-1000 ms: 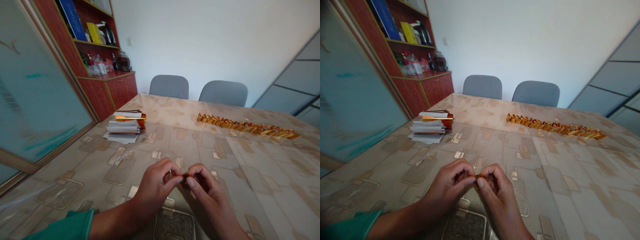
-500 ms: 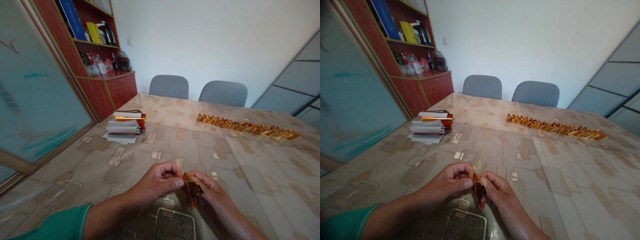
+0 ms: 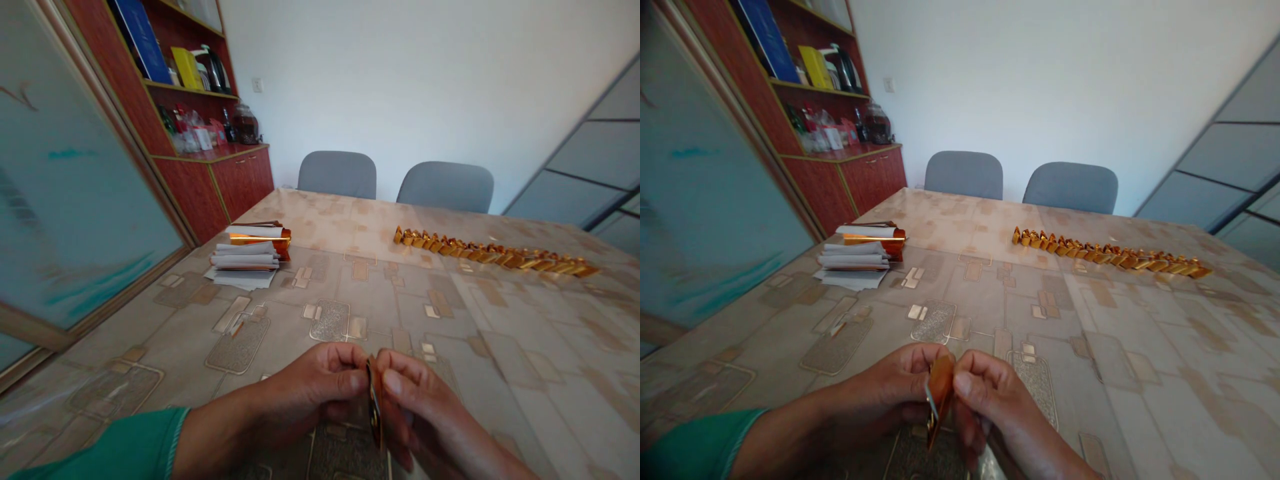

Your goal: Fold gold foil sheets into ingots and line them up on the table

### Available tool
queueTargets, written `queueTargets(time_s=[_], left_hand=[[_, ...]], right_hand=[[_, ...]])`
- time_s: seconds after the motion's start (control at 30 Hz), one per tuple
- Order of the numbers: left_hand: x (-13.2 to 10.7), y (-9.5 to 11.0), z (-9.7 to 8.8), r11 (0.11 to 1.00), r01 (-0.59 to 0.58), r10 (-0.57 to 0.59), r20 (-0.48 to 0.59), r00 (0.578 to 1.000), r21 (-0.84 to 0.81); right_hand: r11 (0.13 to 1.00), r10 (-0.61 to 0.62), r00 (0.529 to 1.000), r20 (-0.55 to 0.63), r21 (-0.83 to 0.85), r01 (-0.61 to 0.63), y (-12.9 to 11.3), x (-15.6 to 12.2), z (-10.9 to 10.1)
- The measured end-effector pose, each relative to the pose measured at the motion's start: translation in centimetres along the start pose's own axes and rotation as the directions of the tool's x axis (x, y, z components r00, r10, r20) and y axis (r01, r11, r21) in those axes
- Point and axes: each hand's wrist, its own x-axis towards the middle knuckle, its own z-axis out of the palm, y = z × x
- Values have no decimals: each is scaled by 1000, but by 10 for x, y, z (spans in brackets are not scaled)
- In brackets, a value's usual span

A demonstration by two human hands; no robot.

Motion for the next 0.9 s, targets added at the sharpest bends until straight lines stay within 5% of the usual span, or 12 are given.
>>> queueTargets(time_s=[0.5,0.9], left_hand=[[-3,-5,-2,999,43,-43,9,999,-27],[-2,0,5,984,-74,81,37,996,-161]], right_hand=[[996,51,997,57,65,-54,-4,-6,-4],[991,0,997,72,130,-9,-8,-1,-3]])
